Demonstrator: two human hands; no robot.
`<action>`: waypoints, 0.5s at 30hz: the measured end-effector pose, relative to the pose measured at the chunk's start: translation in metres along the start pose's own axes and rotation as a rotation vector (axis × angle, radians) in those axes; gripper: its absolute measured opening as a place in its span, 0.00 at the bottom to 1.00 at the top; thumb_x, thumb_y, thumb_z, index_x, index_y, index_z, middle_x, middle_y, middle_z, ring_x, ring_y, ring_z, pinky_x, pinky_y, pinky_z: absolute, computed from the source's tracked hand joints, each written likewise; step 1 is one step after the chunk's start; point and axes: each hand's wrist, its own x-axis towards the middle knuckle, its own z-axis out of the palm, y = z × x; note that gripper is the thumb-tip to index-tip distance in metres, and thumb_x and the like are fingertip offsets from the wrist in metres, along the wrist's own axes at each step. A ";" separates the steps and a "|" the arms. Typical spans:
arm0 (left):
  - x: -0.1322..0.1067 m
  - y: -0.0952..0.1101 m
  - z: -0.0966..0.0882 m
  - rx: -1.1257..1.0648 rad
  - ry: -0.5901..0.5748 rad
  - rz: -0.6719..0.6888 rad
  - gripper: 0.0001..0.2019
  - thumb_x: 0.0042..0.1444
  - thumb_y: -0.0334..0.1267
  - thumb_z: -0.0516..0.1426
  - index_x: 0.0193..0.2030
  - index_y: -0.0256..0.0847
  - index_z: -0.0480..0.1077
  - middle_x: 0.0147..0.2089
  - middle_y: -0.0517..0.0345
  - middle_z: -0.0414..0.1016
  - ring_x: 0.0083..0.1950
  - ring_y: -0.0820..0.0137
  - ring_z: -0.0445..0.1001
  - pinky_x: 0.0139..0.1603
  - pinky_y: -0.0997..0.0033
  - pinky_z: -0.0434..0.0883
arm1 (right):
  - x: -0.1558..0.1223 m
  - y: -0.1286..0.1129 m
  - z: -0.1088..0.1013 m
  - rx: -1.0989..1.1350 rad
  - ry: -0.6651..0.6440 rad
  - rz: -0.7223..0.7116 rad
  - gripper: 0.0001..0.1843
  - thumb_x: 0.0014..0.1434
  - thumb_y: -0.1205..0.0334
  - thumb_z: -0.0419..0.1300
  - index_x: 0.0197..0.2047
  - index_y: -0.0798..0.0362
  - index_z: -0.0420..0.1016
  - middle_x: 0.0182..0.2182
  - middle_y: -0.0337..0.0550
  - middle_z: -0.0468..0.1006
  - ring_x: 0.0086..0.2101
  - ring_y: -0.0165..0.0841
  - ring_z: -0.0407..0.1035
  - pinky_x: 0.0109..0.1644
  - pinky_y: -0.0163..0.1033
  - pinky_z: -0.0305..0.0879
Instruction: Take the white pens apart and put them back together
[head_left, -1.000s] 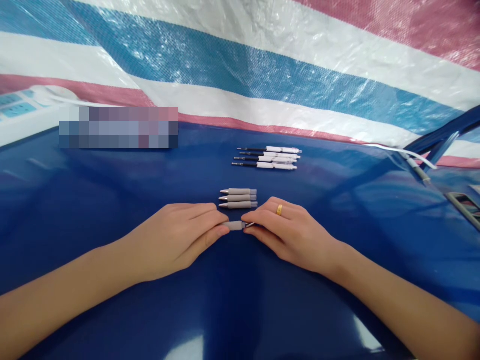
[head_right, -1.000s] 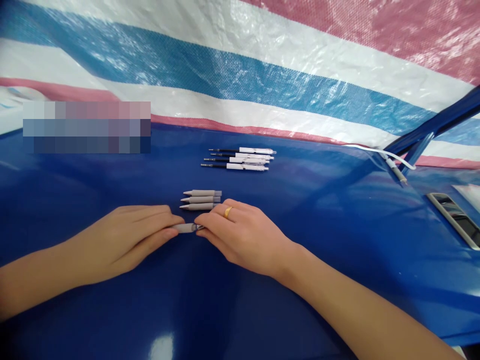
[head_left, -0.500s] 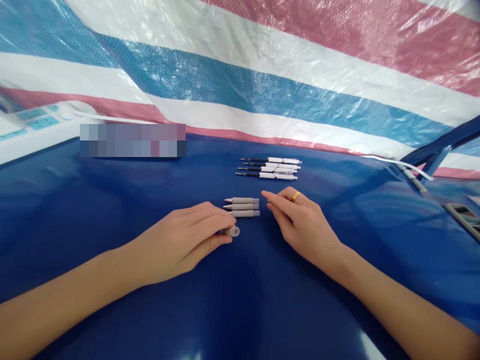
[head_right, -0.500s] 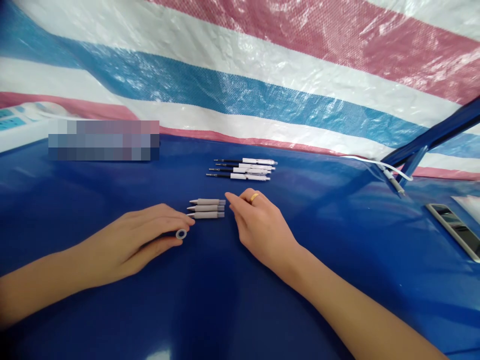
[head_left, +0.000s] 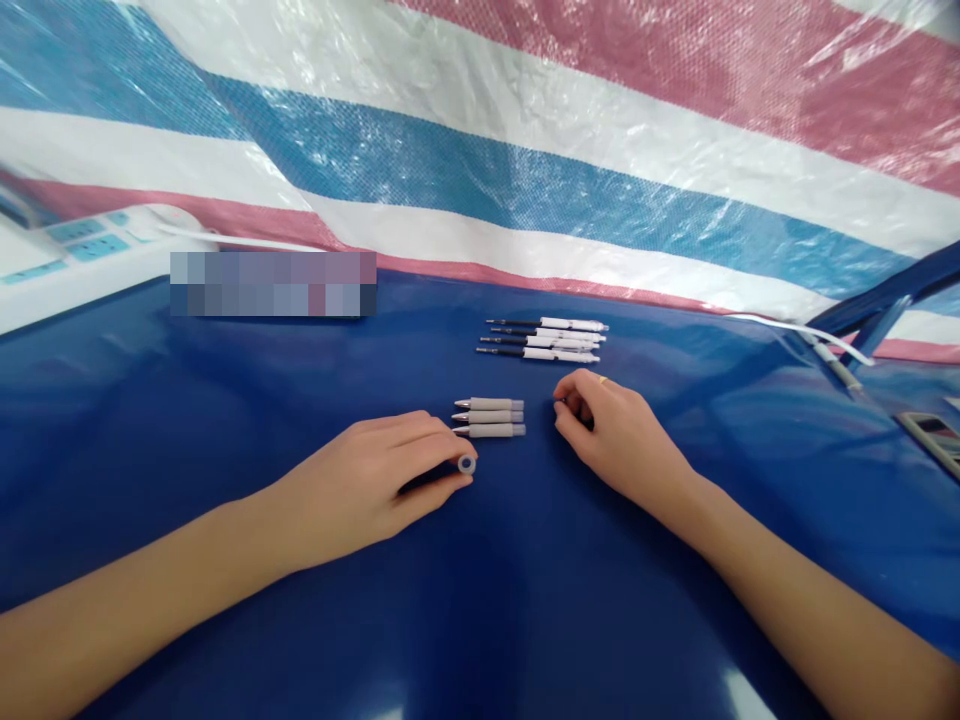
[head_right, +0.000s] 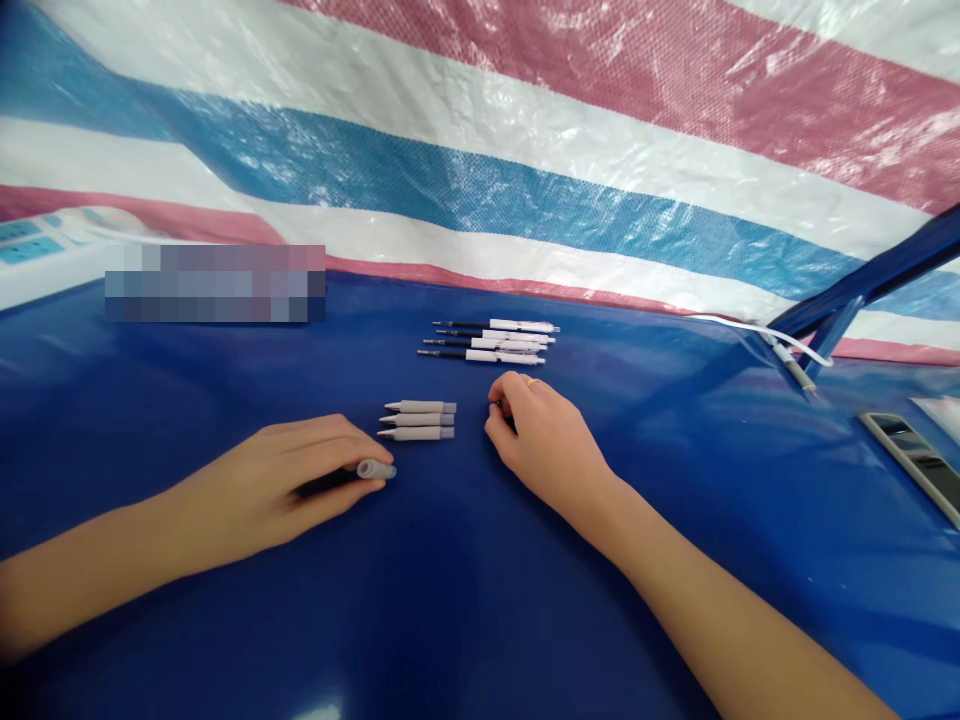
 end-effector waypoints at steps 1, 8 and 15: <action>0.000 0.000 0.000 0.008 -0.003 -0.012 0.05 0.64 0.35 0.54 0.45 0.43 0.69 0.40 0.62 0.75 0.40 0.74 0.73 0.44 0.75 0.69 | 0.001 0.001 0.000 -0.003 0.005 -0.010 0.05 0.60 0.68 0.55 0.39 0.53 0.69 0.30 0.39 0.73 0.33 0.34 0.69 0.36 0.39 0.62; -0.002 -0.002 0.003 0.074 -0.006 0.004 0.05 0.65 0.36 0.53 0.41 0.41 0.69 0.34 0.61 0.72 0.36 0.72 0.70 0.41 0.71 0.67 | 0.004 0.007 0.001 -0.012 0.077 -0.039 0.07 0.62 0.66 0.56 0.44 0.54 0.71 0.35 0.43 0.74 0.36 0.36 0.69 0.39 0.41 0.65; 0.001 -0.001 0.002 0.127 0.003 0.008 0.07 0.65 0.36 0.53 0.35 0.40 0.67 0.30 0.63 0.68 0.33 0.73 0.67 0.39 0.71 0.64 | -0.011 -0.016 -0.001 0.065 0.119 -0.378 0.10 0.65 0.64 0.54 0.48 0.55 0.71 0.44 0.48 0.73 0.43 0.36 0.69 0.49 0.41 0.68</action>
